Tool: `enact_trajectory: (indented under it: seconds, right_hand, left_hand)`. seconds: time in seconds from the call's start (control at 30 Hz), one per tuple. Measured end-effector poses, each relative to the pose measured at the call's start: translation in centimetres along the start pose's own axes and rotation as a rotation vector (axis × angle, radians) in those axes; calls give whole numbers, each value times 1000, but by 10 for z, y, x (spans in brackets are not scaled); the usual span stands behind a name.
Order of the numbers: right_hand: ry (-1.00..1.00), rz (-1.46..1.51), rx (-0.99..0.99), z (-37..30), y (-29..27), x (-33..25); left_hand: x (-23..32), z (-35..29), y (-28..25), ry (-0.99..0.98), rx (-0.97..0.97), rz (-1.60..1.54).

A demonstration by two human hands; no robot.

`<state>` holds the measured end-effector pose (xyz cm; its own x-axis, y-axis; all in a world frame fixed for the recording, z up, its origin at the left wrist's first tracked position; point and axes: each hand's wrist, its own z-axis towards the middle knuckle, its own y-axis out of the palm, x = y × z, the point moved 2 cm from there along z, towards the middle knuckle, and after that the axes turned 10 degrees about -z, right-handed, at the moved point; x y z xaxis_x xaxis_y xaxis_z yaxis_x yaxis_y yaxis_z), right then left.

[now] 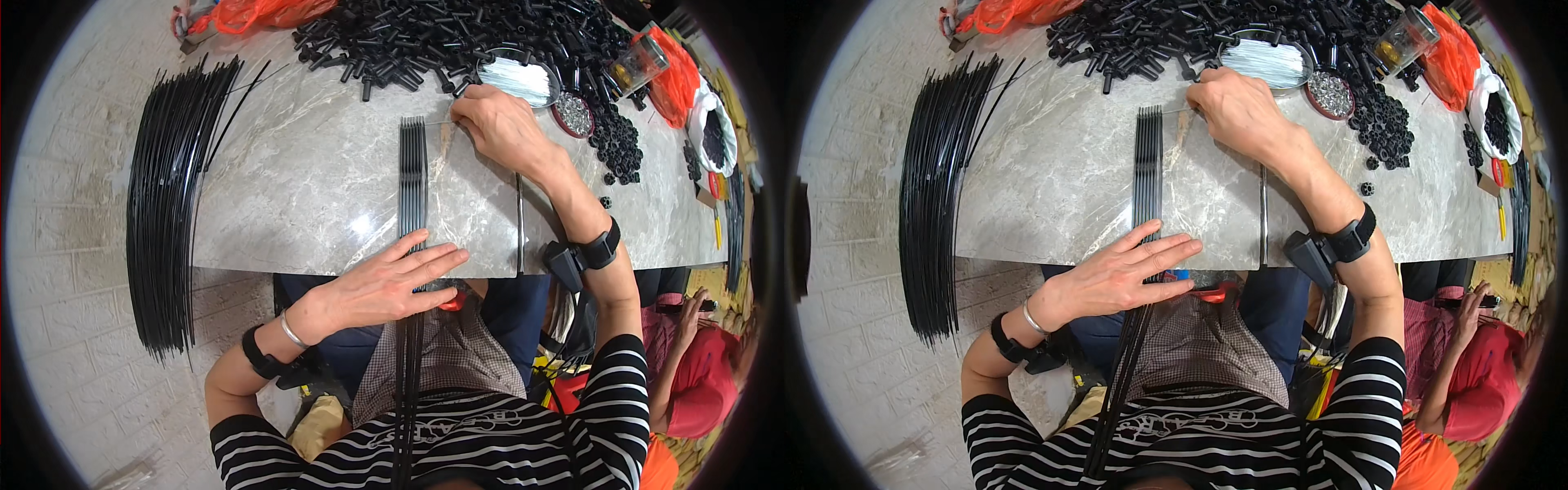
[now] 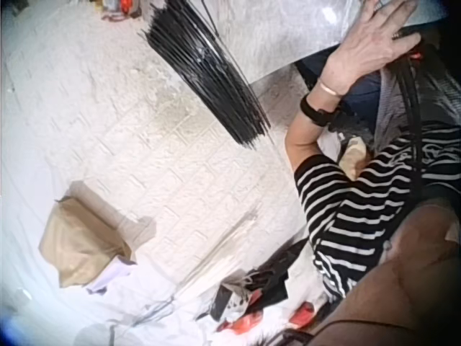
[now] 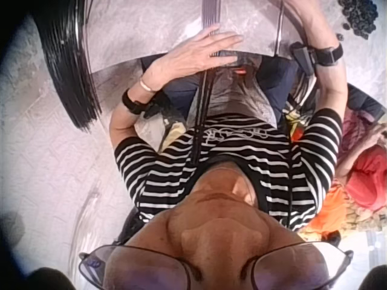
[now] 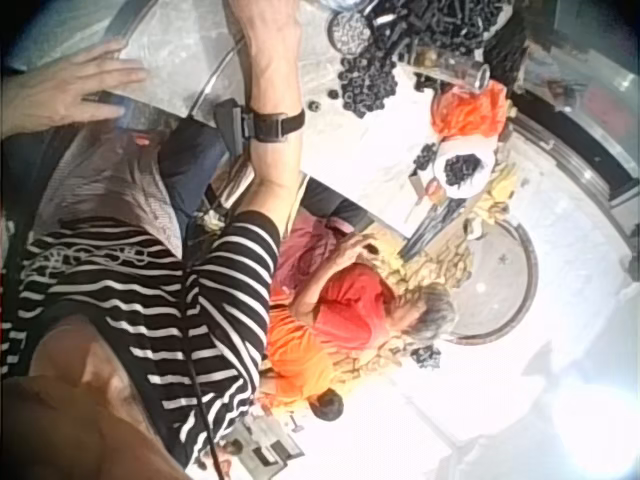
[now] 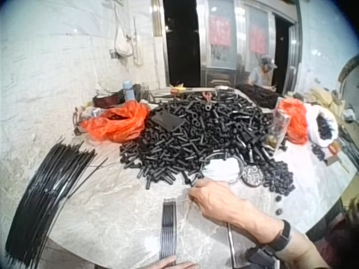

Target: Assembling and grouping individual umbrella ribs or frame components into sets using a central hub and wire.

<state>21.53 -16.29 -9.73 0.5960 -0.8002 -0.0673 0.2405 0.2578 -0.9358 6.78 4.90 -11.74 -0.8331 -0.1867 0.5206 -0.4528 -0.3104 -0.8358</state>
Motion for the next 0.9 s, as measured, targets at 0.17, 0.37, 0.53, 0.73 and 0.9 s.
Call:
enact_trajectory:
  seconds: [0.17, 0.37, 0.53, 0.73, 0.9]
  right_hand:
    - [13, -14, -24, -1, 2, 3]
    - [9, -25, -39, -1, 1, 2]
    - [-11, -4, 43, -1, 1, -1]
    - [12, -29, -36, -2, 1, 3]
    - [12, -10, 23, -2, 2, 2]
  left_hand:
    - [0, 1, 0, 2, -8, -1]
    - [0, 2, -1, 1, -3, -1]
    - [1, 2, -4, -2, -15, -11]
    - [1, 3, -4, -1, -15, -33]
    - [1, 3, -2, -19, -28, -21]
